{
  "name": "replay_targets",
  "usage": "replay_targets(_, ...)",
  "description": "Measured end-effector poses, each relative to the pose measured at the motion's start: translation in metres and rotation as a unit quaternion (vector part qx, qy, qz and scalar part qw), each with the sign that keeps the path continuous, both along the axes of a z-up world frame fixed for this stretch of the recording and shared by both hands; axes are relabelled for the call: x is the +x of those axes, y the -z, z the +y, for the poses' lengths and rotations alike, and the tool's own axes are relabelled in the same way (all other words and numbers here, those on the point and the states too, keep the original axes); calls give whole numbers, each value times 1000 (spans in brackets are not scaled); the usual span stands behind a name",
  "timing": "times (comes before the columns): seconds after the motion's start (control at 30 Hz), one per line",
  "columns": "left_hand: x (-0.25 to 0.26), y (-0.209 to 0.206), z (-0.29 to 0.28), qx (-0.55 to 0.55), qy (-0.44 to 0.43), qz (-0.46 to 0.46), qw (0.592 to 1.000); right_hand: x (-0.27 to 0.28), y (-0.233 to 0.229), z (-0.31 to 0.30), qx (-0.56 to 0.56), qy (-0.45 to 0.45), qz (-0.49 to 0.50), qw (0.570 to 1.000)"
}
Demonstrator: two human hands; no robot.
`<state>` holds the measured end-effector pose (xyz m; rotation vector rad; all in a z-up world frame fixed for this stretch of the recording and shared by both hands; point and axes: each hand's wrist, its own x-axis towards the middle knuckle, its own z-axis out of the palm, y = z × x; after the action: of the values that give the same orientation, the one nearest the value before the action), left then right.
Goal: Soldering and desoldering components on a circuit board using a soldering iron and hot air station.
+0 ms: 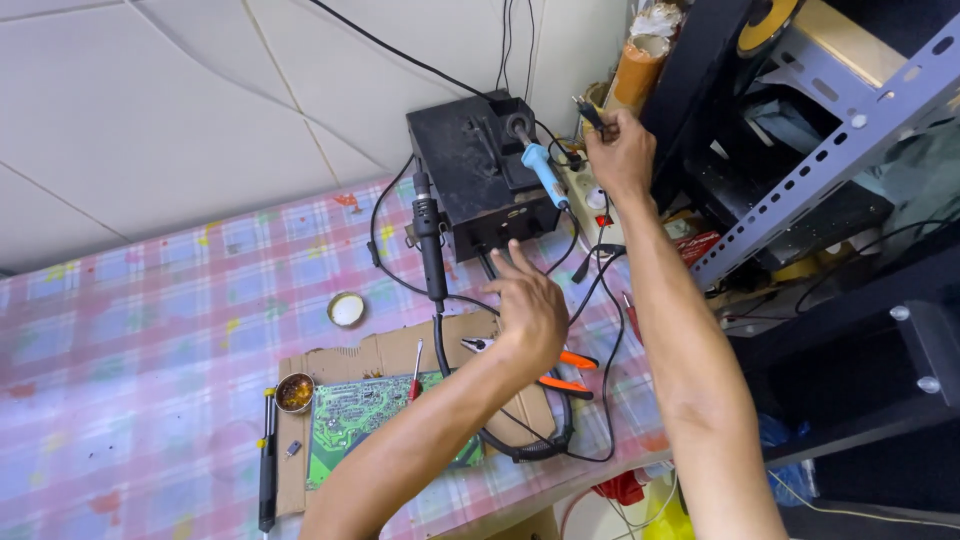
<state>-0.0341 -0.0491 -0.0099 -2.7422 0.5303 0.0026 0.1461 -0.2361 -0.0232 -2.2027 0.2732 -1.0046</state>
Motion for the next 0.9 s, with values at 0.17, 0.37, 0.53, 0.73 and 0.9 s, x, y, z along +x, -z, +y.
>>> replay_targets(0.17,-31,41,-18,-66,128,-26,989,-6,-1,-12,59,-22,39,997)
replay_targets(0.37,-45,34,-45,-161,152,-67,973,15,38,-47,-95,16,299,949)
replay_targets(0.53,-54,-5,-47,-155,171,-125,965,19,44,-40,-210,15,409,888)
replay_targets(0.73,-65,-1,-35,-117,203,-87,968,28,39,-30,-117,21,419,900)
replay_targets(0.9,-56,5,-29,-121,193,-43,973,23,43,-27,-67,-28,413,908)
